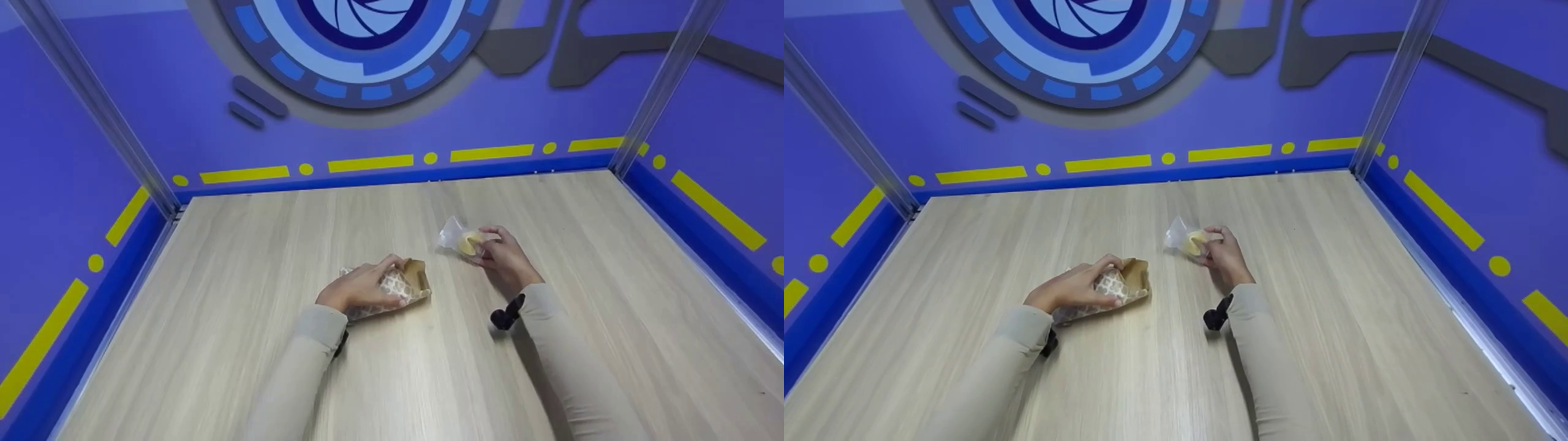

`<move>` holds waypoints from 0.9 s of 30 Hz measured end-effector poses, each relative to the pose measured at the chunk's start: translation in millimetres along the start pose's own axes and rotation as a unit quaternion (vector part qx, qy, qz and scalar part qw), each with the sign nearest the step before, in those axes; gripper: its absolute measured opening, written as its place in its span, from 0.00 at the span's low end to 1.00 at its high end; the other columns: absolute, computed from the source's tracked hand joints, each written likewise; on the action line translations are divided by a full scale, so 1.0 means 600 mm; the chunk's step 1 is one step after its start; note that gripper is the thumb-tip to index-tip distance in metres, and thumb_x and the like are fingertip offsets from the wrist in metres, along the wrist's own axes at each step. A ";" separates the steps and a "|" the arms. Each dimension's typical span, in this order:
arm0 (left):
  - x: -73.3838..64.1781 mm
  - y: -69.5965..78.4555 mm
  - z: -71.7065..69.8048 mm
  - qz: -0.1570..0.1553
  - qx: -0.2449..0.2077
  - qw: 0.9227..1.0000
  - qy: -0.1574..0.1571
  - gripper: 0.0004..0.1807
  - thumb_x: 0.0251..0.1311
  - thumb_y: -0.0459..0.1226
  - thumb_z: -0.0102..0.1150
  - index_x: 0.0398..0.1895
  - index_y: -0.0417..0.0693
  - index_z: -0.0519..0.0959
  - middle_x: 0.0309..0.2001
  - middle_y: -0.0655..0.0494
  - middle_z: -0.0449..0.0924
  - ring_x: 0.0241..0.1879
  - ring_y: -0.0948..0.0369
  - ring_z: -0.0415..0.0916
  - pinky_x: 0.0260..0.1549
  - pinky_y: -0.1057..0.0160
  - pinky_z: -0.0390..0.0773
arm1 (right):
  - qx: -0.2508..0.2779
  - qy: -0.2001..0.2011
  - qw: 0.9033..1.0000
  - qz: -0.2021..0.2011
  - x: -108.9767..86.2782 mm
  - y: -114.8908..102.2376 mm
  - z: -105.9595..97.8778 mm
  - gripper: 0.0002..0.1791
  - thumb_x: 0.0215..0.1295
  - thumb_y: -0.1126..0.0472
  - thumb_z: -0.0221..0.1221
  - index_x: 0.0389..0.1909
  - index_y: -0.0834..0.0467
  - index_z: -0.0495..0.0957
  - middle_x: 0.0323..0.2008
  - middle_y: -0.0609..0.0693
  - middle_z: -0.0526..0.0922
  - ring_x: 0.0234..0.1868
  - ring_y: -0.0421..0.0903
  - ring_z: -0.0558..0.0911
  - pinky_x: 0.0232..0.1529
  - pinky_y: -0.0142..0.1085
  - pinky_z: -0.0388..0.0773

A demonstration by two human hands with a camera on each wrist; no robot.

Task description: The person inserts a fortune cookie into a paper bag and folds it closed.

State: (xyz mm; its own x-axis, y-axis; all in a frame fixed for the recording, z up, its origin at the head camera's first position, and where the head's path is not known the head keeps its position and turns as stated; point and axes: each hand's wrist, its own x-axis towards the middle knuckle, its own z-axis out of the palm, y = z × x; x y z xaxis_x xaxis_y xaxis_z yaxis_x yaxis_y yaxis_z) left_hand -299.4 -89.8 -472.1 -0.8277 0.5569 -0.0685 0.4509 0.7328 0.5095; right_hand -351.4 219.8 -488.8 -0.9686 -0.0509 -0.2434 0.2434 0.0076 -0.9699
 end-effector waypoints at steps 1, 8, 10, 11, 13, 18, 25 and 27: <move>0.000 0.000 0.000 -0.001 -0.001 1.000 0.000 0.38 0.41 0.59 0.63 0.58 0.69 0.60 0.37 0.57 0.75 0.32 0.61 0.72 0.28 0.64 0.71 | -0.001 -0.003 1.000 0.000 -0.001 -0.001 0.001 0.26 0.60 0.71 0.44 0.61 0.59 0.54 0.50 0.59 0.63 0.43 0.48 0.72 0.43 0.37 0.76; -0.002 0.000 0.000 -0.004 -0.003 1.000 0.000 0.38 0.41 0.59 0.63 0.58 0.70 0.60 0.36 0.57 0.75 0.32 0.61 0.72 0.28 0.63 0.71 | -0.021 -0.010 1.000 -0.007 -0.006 -0.009 0.009 0.27 0.58 0.71 0.44 0.61 0.60 0.54 0.48 0.57 0.66 0.40 0.45 0.74 0.38 0.34 0.75; -0.003 -0.001 0.000 -0.004 -0.003 1.000 0.001 0.37 0.41 0.59 0.63 0.58 0.70 0.60 0.37 0.58 0.75 0.33 0.61 0.71 0.28 0.63 0.71 | -0.043 -0.008 0.999 -0.011 -0.009 -0.012 0.010 0.26 0.58 0.70 0.45 0.60 0.60 0.56 0.46 0.55 0.69 0.35 0.43 0.74 0.33 0.33 0.73; -0.003 -0.001 0.000 -0.004 -0.003 1.000 0.001 0.37 0.41 0.58 0.63 0.58 0.70 0.60 0.37 0.58 0.75 0.33 0.61 0.72 0.28 0.63 0.71 | -0.053 -0.009 0.999 -0.012 -0.011 -0.013 0.011 0.26 0.59 0.69 0.45 0.60 0.60 0.56 0.44 0.54 0.70 0.32 0.42 0.74 0.31 0.32 0.72; -0.002 -0.002 0.000 -0.002 -0.002 1.000 0.002 0.37 0.41 0.58 0.63 0.58 0.70 0.60 0.37 0.58 0.75 0.33 0.61 0.72 0.28 0.63 0.71 | -0.070 -0.011 0.997 -0.018 -0.015 -0.016 0.013 0.24 0.59 0.68 0.46 0.59 0.61 0.58 0.41 0.54 0.72 0.29 0.41 0.75 0.27 0.33 0.70; 0.000 -0.003 0.000 0.003 0.001 1.000 0.001 0.38 0.41 0.58 0.63 0.58 0.69 0.59 0.38 0.57 0.75 0.33 0.61 0.72 0.29 0.63 0.72 | -0.065 -0.016 0.998 -0.021 -0.026 -0.025 0.022 0.25 0.56 0.70 0.48 0.58 0.62 0.60 0.39 0.53 0.72 0.29 0.42 0.75 0.27 0.33 0.71; 0.000 -0.003 0.001 0.007 0.002 1.000 0.003 0.38 0.41 0.59 0.62 0.58 0.68 0.60 0.36 0.58 0.75 0.32 0.61 0.71 0.28 0.63 0.71 | -0.073 -0.034 0.996 -0.044 -0.039 -0.038 0.034 0.26 0.58 0.70 0.49 0.59 0.68 0.60 0.42 0.57 0.71 0.34 0.42 0.76 0.35 0.30 0.75; 0.000 -0.003 0.001 0.008 0.000 1.000 0.003 0.38 0.41 0.59 0.62 0.58 0.68 0.60 0.34 0.58 0.75 0.30 0.61 0.71 0.26 0.64 0.71 | -0.084 -0.040 0.995 -0.046 -0.042 -0.039 0.035 0.25 0.60 0.69 0.49 0.60 0.69 0.60 0.42 0.56 0.72 0.34 0.41 0.76 0.35 0.30 0.75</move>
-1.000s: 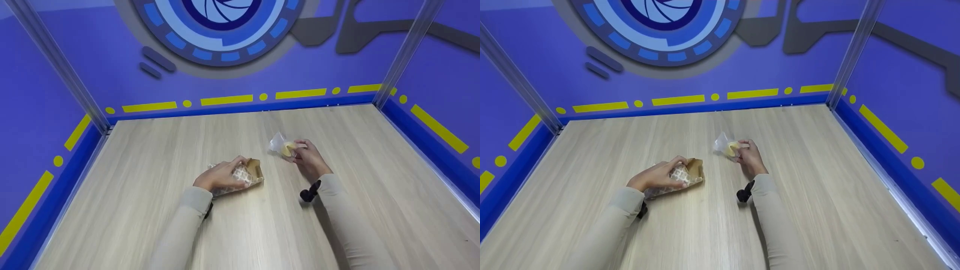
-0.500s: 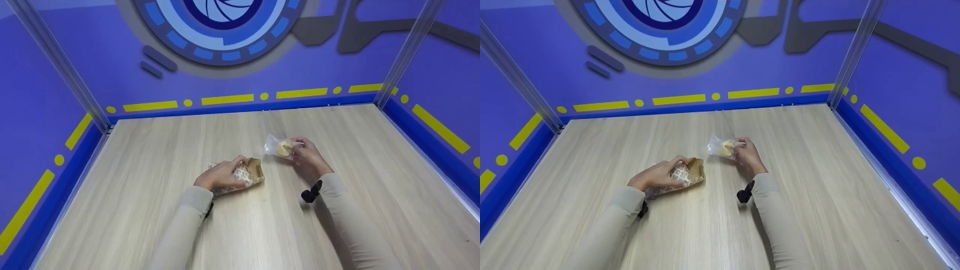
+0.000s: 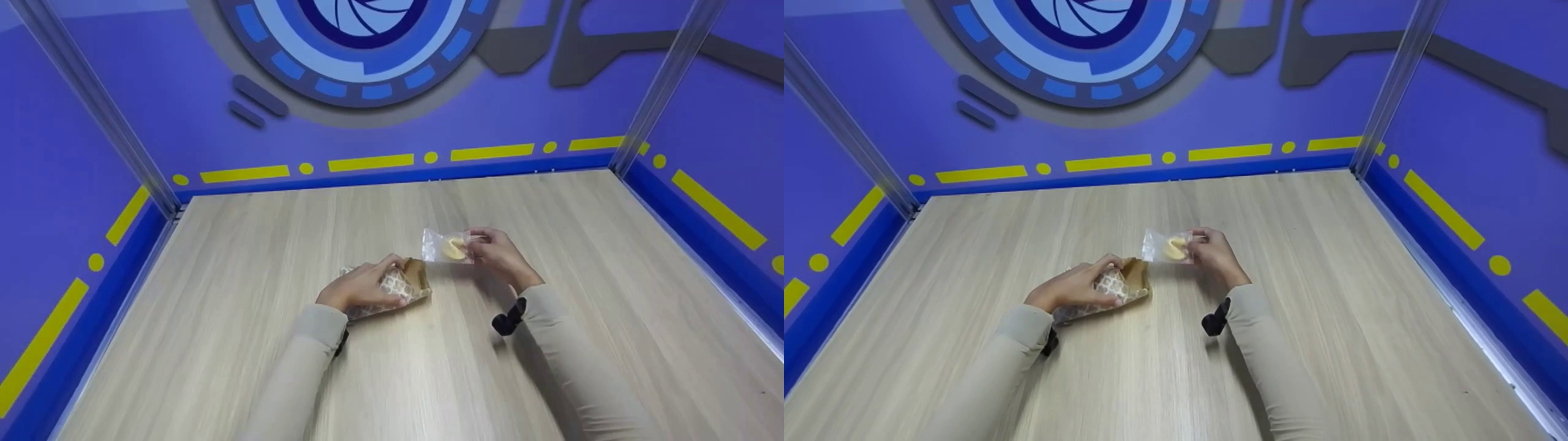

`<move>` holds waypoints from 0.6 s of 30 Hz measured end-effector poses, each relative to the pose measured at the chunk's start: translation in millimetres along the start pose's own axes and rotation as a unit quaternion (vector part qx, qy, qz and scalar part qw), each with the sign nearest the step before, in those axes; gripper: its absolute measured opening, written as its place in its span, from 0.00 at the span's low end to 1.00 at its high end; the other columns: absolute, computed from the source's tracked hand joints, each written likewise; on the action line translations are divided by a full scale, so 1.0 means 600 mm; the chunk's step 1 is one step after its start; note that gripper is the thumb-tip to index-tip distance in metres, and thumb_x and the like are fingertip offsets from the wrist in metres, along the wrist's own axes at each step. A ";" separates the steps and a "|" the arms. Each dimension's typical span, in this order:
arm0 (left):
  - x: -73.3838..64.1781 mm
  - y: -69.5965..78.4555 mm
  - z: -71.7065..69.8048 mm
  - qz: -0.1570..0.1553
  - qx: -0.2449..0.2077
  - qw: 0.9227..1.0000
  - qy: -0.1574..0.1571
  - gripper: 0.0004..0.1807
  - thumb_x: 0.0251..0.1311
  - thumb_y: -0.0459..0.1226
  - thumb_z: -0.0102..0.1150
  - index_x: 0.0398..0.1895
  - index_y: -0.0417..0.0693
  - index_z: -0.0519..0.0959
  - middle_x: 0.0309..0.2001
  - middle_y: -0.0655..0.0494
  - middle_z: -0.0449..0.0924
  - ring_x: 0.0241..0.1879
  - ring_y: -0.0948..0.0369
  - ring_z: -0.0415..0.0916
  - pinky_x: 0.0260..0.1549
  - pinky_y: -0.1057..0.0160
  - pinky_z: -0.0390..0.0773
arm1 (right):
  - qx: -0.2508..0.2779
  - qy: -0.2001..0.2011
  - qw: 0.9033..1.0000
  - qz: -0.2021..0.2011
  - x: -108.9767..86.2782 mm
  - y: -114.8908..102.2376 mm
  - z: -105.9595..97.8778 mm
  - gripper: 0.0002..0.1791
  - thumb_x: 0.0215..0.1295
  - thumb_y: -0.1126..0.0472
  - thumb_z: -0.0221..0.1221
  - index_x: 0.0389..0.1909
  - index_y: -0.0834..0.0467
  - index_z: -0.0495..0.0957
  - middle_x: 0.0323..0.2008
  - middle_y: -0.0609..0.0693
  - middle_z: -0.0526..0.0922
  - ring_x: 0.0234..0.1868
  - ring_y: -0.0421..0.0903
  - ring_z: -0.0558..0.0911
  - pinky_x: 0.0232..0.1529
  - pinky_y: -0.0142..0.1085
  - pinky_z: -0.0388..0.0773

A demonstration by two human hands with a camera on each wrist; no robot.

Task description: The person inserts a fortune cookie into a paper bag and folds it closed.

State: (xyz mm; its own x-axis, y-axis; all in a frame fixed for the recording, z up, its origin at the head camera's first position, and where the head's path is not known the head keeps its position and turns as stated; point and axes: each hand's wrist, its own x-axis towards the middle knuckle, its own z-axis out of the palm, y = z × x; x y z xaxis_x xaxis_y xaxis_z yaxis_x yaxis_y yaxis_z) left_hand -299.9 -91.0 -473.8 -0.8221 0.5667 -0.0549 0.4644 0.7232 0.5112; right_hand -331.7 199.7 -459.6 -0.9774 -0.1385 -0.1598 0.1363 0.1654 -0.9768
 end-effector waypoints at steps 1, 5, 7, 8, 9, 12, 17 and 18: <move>0.000 0.000 0.000 0.000 0.000 1.000 0.000 0.38 0.41 0.59 0.62 0.58 0.68 0.60 0.34 0.58 0.74 0.30 0.61 0.71 0.26 0.64 0.70 | 0.002 -0.002 1.000 0.002 -0.001 -0.001 0.001 0.25 0.59 0.69 0.50 0.59 0.69 0.61 0.42 0.56 0.72 0.33 0.41 0.76 0.34 0.30 0.75; 0.000 -0.001 0.000 -0.002 -0.001 1.000 -0.001 0.40 0.40 0.60 0.63 0.59 0.68 0.59 0.34 0.58 0.74 0.31 0.60 0.71 0.27 0.64 0.70 | 0.007 -0.010 1.000 0.007 -0.005 -0.004 0.004 0.26 0.58 0.69 0.52 0.59 0.70 0.62 0.41 0.57 0.73 0.32 0.40 0.75 0.32 0.29 0.75; 0.001 -0.001 0.000 -0.004 -0.001 1.000 -0.002 0.40 0.40 0.60 0.63 0.59 0.69 0.59 0.35 0.58 0.74 0.31 0.60 0.71 0.27 0.64 0.70 | 0.003 -0.010 1.000 0.010 -0.006 -0.004 0.005 0.26 0.56 0.69 0.53 0.57 0.70 0.64 0.40 0.56 0.74 0.32 0.40 0.75 0.31 0.29 0.75; 0.001 -0.001 0.000 -0.004 -0.001 1.000 -0.002 0.39 0.40 0.61 0.63 0.58 0.70 0.59 0.35 0.58 0.74 0.31 0.60 0.71 0.27 0.64 0.70 | -0.002 -0.009 1.000 0.012 -0.006 -0.004 0.005 0.26 0.55 0.69 0.54 0.56 0.70 0.66 0.40 0.56 0.74 0.32 0.40 0.75 0.31 0.29 0.75; 0.002 -0.001 0.000 -0.004 -0.003 1.000 -0.003 0.39 0.40 0.60 0.63 0.58 0.70 0.59 0.34 0.58 0.74 0.31 0.60 0.71 0.27 0.64 0.71 | -0.008 -0.010 1.000 0.012 -0.006 -0.004 0.006 0.25 0.54 0.69 0.54 0.56 0.70 0.67 0.39 0.55 0.75 0.32 0.40 0.75 0.32 0.30 0.75; 0.002 -0.002 0.000 -0.004 -0.004 1.000 -0.004 0.39 0.40 0.60 0.63 0.57 0.72 0.59 0.34 0.58 0.74 0.31 0.60 0.71 0.28 0.64 0.70 | -0.028 -0.012 0.999 0.013 -0.006 -0.004 0.007 0.23 0.52 0.69 0.55 0.52 0.70 0.70 0.37 0.54 0.76 0.31 0.41 0.76 0.33 0.32 0.76; 0.001 0.000 0.001 -0.010 -0.001 1.000 -0.004 0.38 0.39 0.61 0.63 0.57 0.73 0.58 0.36 0.58 0.74 0.32 0.60 0.70 0.30 0.63 0.70 | -0.053 -0.025 0.998 0.007 -0.007 -0.002 0.010 0.22 0.52 0.67 0.57 0.50 0.70 0.72 0.34 0.53 0.78 0.30 0.40 0.77 0.34 0.34 0.76; 0.000 0.000 0.001 -0.011 0.000 1.000 -0.004 0.38 0.39 0.61 0.63 0.57 0.73 0.58 0.36 0.58 0.74 0.33 0.60 0.70 0.30 0.62 0.70 | -0.057 -0.025 0.998 0.008 -0.008 -0.002 0.011 0.21 0.53 0.66 0.57 0.49 0.70 0.73 0.34 0.53 0.78 0.30 0.40 0.77 0.33 0.33 0.76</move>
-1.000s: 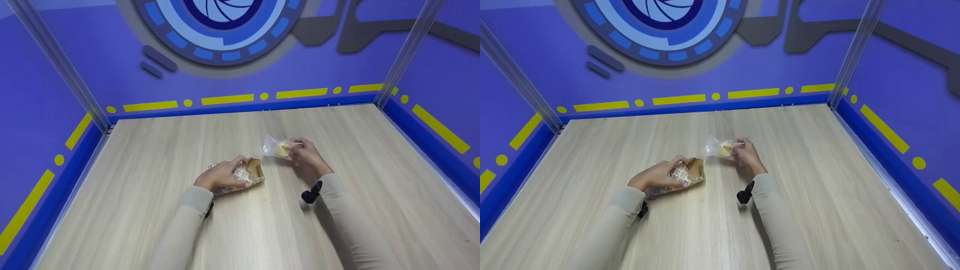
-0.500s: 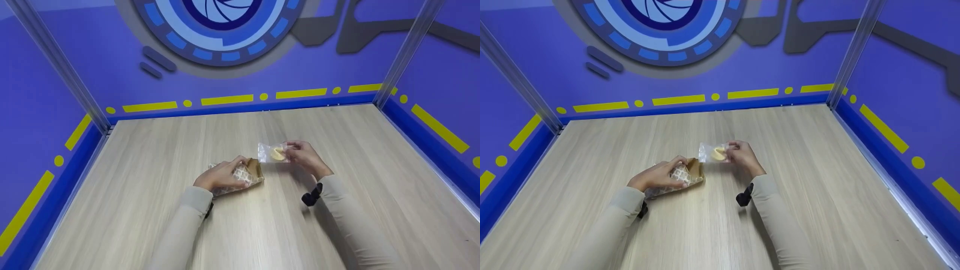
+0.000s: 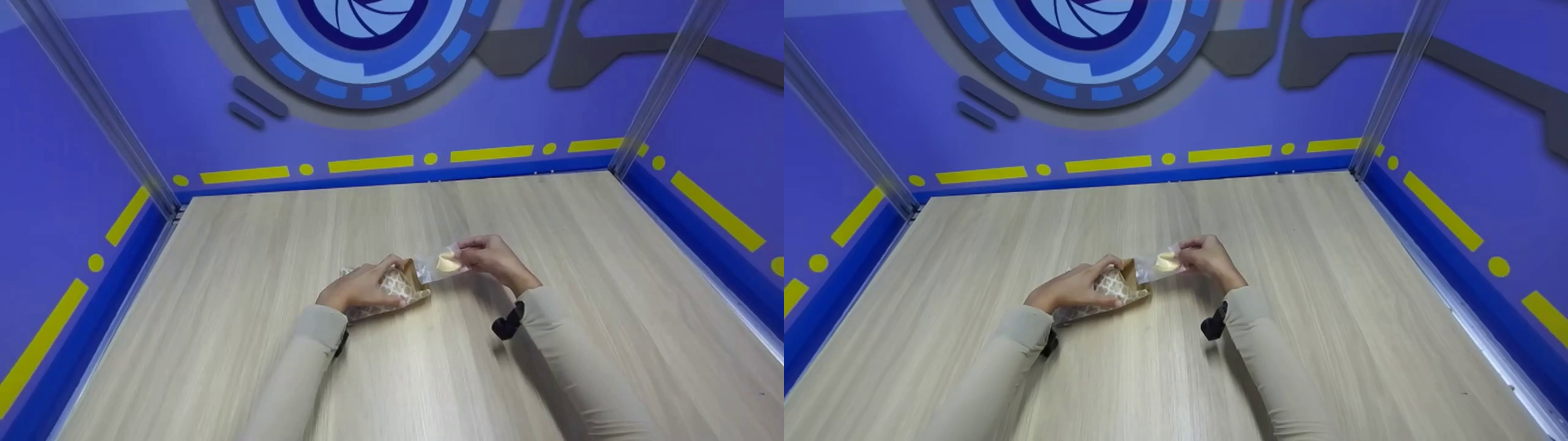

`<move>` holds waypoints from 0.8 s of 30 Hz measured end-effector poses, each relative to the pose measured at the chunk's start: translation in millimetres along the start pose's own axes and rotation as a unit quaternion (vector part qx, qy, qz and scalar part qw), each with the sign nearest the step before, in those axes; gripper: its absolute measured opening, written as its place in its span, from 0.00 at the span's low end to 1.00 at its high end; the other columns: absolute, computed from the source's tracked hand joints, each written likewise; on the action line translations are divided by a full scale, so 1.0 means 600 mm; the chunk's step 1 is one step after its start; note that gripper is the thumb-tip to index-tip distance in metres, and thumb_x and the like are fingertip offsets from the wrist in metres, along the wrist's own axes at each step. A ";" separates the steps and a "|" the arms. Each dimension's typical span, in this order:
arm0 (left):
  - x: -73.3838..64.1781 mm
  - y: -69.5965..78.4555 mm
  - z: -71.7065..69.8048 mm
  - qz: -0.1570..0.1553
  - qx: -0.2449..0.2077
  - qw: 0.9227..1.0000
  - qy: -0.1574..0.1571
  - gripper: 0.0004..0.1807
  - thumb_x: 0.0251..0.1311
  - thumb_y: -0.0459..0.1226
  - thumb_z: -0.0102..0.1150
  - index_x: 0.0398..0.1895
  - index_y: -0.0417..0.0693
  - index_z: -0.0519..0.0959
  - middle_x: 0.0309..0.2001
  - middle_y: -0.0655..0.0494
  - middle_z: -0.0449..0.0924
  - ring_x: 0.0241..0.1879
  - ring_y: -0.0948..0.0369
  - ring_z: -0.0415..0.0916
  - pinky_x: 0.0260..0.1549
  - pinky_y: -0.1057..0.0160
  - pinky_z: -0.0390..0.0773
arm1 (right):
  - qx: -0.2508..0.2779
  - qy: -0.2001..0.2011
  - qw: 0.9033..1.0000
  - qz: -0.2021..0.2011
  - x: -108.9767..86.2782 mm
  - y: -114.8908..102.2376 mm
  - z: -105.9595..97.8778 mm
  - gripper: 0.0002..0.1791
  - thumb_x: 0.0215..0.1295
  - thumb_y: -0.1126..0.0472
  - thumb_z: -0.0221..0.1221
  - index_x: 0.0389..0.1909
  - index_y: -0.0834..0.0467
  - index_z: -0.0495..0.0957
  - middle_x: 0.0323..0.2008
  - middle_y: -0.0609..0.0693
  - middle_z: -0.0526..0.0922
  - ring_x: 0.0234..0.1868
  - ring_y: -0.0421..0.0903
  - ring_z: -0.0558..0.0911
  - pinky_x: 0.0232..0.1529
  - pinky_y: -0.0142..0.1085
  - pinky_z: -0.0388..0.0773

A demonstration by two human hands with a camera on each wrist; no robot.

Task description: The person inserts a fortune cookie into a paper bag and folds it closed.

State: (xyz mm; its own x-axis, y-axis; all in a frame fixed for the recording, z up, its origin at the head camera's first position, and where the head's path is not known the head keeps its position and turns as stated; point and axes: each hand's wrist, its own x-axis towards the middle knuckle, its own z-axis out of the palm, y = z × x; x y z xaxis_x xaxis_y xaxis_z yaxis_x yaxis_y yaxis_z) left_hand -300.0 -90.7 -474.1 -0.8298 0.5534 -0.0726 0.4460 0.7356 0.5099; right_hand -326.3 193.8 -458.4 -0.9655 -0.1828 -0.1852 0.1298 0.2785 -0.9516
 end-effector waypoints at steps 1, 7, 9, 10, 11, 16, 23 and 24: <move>0.000 0.000 0.000 0.000 0.000 1.000 0.000 0.38 0.39 0.61 0.63 0.57 0.73 0.59 0.37 0.58 0.74 0.33 0.60 0.70 0.31 0.62 0.70 | -0.003 -0.002 1.000 0.001 0.000 0.000 0.001 0.21 0.53 0.66 0.57 0.49 0.70 0.73 0.34 0.52 0.78 0.29 0.40 0.77 0.32 0.32 0.76; 0.001 -0.001 0.000 0.013 0.001 1.000 0.003 0.38 0.40 0.60 0.63 0.56 0.71 0.59 0.38 0.56 0.75 0.33 0.60 0.71 0.32 0.62 0.71 | -0.010 -0.011 1.000 0.000 -0.001 -0.003 0.008 0.19 0.53 0.67 0.57 0.47 0.70 0.74 0.31 0.51 0.78 0.27 0.39 0.76 0.29 0.30 0.76; 0.001 -0.001 0.001 0.017 -0.002 1.000 0.004 0.37 0.41 0.60 0.63 0.56 0.71 0.59 0.38 0.56 0.75 0.33 0.60 0.71 0.31 0.63 0.71 | -0.010 -0.011 1.000 -0.001 -0.001 -0.003 0.011 0.18 0.54 0.67 0.57 0.47 0.71 0.74 0.29 0.50 0.78 0.26 0.39 0.76 0.29 0.30 0.76; 0.001 -0.002 0.001 0.019 -0.004 1.000 0.005 0.36 0.41 0.59 0.63 0.56 0.70 0.60 0.38 0.56 0.75 0.32 0.60 0.71 0.31 0.63 0.71 | -0.010 -0.014 1.000 -0.003 -0.001 -0.003 0.012 0.19 0.54 0.67 0.57 0.47 0.71 0.74 0.28 0.50 0.78 0.26 0.38 0.76 0.29 0.31 0.76; 0.001 -0.002 0.001 0.021 -0.004 1.000 0.005 0.36 0.41 0.59 0.63 0.56 0.70 0.60 0.39 0.56 0.75 0.32 0.61 0.71 0.31 0.63 0.70 | -0.010 -0.014 1.000 -0.003 -0.001 -0.003 0.014 0.19 0.54 0.68 0.57 0.47 0.72 0.73 0.28 0.50 0.78 0.25 0.38 0.76 0.29 0.31 0.77; 0.001 -0.002 0.001 0.022 -0.006 1.000 0.006 0.36 0.42 0.58 0.63 0.56 0.71 0.60 0.39 0.56 0.75 0.32 0.61 0.70 0.31 0.64 0.70 | -0.018 -0.013 1.000 -0.008 0.001 -0.002 0.021 0.19 0.53 0.69 0.55 0.47 0.73 0.73 0.26 0.50 0.77 0.24 0.38 0.76 0.31 0.36 0.78; 0.000 0.000 -0.001 0.022 -0.003 1.000 0.008 0.35 0.41 0.58 0.64 0.55 0.71 0.61 0.40 0.56 0.76 0.33 0.60 0.71 0.32 0.63 0.71 | -0.025 -0.008 1.000 -0.005 0.002 -0.004 0.032 0.17 0.53 0.68 0.57 0.44 0.73 0.74 0.25 0.51 0.77 0.23 0.39 0.77 0.35 0.42 0.79; 0.000 0.000 -0.001 0.021 -0.003 1.000 0.008 0.35 0.41 0.58 0.64 0.55 0.70 0.61 0.41 0.56 0.76 0.33 0.60 0.71 0.33 0.62 0.71 | -0.026 -0.006 1.000 -0.003 0.001 -0.004 0.033 0.16 0.54 0.68 0.57 0.43 0.72 0.75 0.25 0.51 0.77 0.24 0.39 0.77 0.35 0.44 0.79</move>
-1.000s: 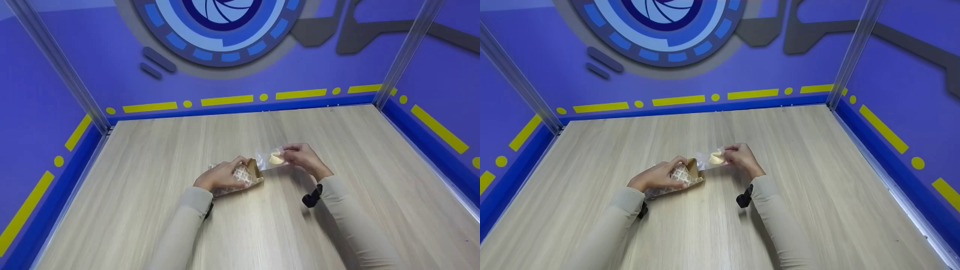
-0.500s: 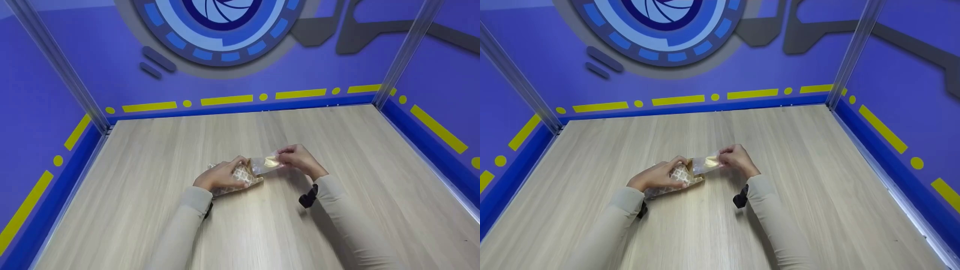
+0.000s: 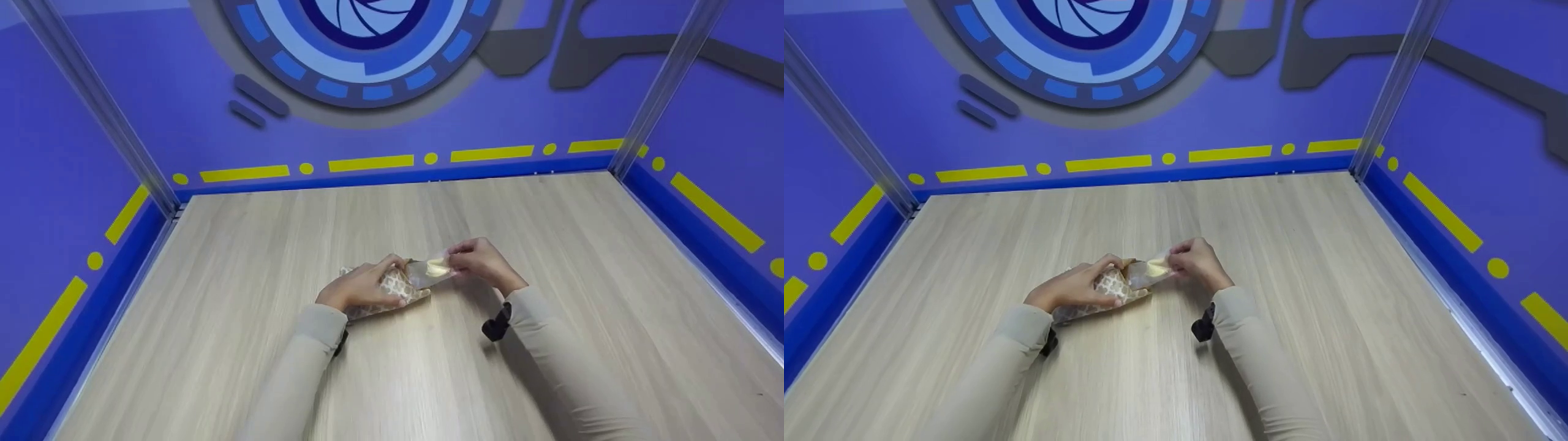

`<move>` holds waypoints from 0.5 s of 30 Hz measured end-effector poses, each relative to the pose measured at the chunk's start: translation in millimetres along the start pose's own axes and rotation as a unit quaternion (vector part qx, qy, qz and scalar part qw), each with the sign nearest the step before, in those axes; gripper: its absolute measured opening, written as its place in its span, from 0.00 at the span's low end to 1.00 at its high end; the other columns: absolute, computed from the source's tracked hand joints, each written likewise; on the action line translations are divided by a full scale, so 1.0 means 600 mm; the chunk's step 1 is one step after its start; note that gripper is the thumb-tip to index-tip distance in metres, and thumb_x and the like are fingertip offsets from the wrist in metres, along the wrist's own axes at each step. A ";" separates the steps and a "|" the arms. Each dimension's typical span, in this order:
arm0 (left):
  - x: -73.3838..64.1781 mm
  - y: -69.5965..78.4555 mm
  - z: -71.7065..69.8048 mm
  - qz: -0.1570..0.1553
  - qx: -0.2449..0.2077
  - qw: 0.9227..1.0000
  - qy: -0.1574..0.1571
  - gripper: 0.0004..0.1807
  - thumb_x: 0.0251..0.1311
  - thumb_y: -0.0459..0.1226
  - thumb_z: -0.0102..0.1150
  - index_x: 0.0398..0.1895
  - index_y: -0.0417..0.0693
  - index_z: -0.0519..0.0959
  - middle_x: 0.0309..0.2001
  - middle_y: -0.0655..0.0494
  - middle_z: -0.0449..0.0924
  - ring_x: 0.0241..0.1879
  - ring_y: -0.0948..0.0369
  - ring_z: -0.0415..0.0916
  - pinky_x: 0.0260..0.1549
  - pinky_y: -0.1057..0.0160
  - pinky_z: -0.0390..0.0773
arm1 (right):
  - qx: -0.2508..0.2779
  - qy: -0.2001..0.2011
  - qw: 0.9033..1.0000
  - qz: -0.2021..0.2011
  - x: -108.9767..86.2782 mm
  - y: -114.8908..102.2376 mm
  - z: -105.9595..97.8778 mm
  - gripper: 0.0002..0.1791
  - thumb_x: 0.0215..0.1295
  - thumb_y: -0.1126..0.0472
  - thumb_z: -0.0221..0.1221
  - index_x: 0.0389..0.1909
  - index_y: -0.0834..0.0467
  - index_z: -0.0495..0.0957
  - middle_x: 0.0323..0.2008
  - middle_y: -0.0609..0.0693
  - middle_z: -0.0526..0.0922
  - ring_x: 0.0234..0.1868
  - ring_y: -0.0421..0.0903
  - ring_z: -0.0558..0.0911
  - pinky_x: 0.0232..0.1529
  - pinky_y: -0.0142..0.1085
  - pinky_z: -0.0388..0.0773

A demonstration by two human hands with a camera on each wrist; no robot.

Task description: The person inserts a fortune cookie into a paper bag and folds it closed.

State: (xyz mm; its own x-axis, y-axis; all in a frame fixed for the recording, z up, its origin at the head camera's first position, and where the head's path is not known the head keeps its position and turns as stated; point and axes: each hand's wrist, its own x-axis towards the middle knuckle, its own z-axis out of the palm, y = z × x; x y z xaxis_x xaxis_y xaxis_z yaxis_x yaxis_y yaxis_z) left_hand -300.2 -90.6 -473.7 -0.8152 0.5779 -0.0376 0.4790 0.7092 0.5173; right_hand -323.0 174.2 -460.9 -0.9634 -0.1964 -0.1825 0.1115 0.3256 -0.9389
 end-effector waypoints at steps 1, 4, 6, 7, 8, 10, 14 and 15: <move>0.000 0.000 0.000 -0.001 0.000 1.000 -0.001 0.35 0.41 0.58 0.64 0.55 0.70 0.61 0.41 0.56 0.76 0.33 0.60 0.71 0.33 0.62 0.71 | 0.000 0.002 1.000 0.002 0.000 -0.001 0.002 0.16 0.53 0.68 0.57 0.43 0.72 0.75 0.25 0.51 0.77 0.24 0.39 0.77 0.36 0.45 0.78; 0.000 0.000 0.000 -0.004 -0.001 1.000 -0.003 0.36 0.41 0.58 0.64 0.55 0.70 0.61 0.42 0.56 0.76 0.33 0.60 0.71 0.32 0.63 0.71 | -0.001 0.002 1.000 0.000 0.000 -0.002 0.007 0.15 0.54 0.68 0.57 0.42 0.72 0.75 0.26 0.52 0.77 0.24 0.40 0.77 0.36 0.46 0.78; 0.000 -0.001 0.000 -0.005 -0.002 1.000 -0.004 0.36 0.41 0.59 0.63 0.55 0.70 0.61 0.41 0.56 0.76 0.33 0.60 0.71 0.30 0.63 0.70 | 0.004 0.002 1.000 0.000 0.001 -0.002 0.011 0.15 0.54 0.68 0.57 0.42 0.72 0.75 0.25 0.52 0.77 0.24 0.40 0.77 0.36 0.46 0.78; 0.000 -0.001 0.000 -0.005 -0.003 1.000 -0.005 0.36 0.41 0.59 0.63 0.56 0.70 0.61 0.41 0.56 0.76 0.33 0.60 0.71 0.30 0.63 0.71 | 0.007 0.001 1.000 0.001 0.001 -0.002 0.013 0.15 0.54 0.68 0.57 0.42 0.73 0.75 0.25 0.52 0.77 0.23 0.40 0.77 0.36 0.46 0.78; 0.000 -0.001 0.000 -0.005 -0.002 1.000 -0.005 0.36 0.41 0.59 0.63 0.56 0.70 0.60 0.40 0.56 0.75 0.32 0.60 0.71 0.30 0.63 0.71 | 0.008 0.000 1.000 0.002 0.002 -0.002 0.015 0.15 0.54 0.68 0.57 0.42 0.73 0.75 0.25 0.52 0.77 0.23 0.40 0.77 0.36 0.46 0.78; 0.000 -0.001 0.000 -0.005 -0.002 1.000 -0.004 0.36 0.41 0.59 0.63 0.56 0.71 0.60 0.42 0.56 0.75 0.33 0.60 0.72 0.31 0.63 0.71 | 0.013 0.000 1.000 0.006 0.003 -0.003 0.019 0.15 0.54 0.69 0.57 0.42 0.72 0.74 0.25 0.53 0.77 0.23 0.40 0.77 0.36 0.46 0.78; -0.001 -0.001 0.000 -0.001 -0.010 1.000 -0.003 0.37 0.41 0.59 0.63 0.57 0.72 0.60 0.47 0.56 0.75 0.38 0.61 0.72 0.37 0.61 0.72 | 0.012 0.002 1.000 0.015 0.005 -0.004 0.029 0.15 0.54 0.69 0.57 0.42 0.72 0.74 0.27 0.54 0.78 0.23 0.41 0.78 0.33 0.42 0.79; -0.001 -0.001 0.000 0.000 -0.013 1.000 -0.003 0.36 0.42 0.59 0.63 0.57 0.72 0.60 0.48 0.57 0.74 0.39 0.61 0.72 0.38 0.60 0.71 | 0.012 0.004 1.000 0.018 0.006 -0.005 0.031 0.15 0.54 0.69 0.57 0.42 0.72 0.75 0.27 0.55 0.78 0.23 0.41 0.78 0.32 0.41 0.79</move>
State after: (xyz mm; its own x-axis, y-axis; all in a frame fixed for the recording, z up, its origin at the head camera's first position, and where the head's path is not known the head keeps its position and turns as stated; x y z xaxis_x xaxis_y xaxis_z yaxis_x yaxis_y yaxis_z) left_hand -300.0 -91.2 -474.2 -0.8128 0.5810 -0.0427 0.4705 0.6979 0.5400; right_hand -322.4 155.3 -464.4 -0.9605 -0.1785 -0.2134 0.1509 0.3105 -0.9385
